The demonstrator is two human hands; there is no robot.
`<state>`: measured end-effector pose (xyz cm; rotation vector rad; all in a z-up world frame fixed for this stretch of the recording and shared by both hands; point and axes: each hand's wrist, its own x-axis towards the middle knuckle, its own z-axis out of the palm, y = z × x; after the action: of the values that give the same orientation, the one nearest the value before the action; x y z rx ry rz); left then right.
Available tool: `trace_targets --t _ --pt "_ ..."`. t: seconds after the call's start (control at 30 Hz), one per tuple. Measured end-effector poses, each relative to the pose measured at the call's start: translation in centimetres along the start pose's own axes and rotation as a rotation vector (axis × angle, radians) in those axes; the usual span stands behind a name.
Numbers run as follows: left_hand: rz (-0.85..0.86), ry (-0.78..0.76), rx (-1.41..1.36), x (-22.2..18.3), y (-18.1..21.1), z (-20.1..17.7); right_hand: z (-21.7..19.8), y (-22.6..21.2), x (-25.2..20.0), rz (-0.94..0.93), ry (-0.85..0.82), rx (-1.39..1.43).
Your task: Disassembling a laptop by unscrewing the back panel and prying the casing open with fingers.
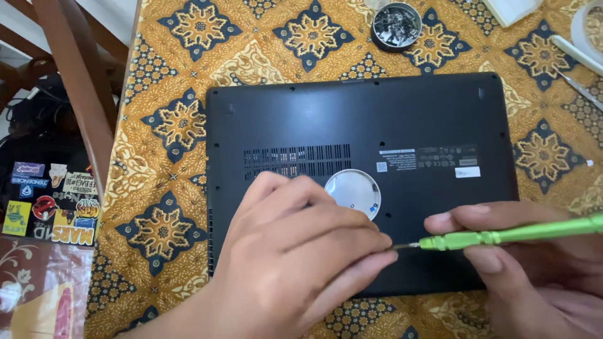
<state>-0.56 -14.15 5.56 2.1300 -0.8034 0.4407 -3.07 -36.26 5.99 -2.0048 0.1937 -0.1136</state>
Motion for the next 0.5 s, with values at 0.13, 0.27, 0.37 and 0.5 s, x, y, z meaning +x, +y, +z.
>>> trace_targets --t 0.13,0.27,0.37,0.5 --pt "-0.096 -0.032 -0.031 0.3 -0.1 1.8 -1.7 -0.2 0.5 -0.239 -0.139 -0.108" --pt "-0.166 -0.107 -0.064 0.6 -0.7 4.0 -2.6 -0.6 2.9 -0.387 -0.331 -0.248" --pt "-0.104 -0.095 0.008 0.6 -1.3 5.7 -3.4 -0.6 4.1 -0.501 -0.473 -0.354" --pt "-0.077 -0.075 0.144 0.3 -1.7 6.4 -2.6 3.8 4.0 -0.487 -0.478 -0.243"
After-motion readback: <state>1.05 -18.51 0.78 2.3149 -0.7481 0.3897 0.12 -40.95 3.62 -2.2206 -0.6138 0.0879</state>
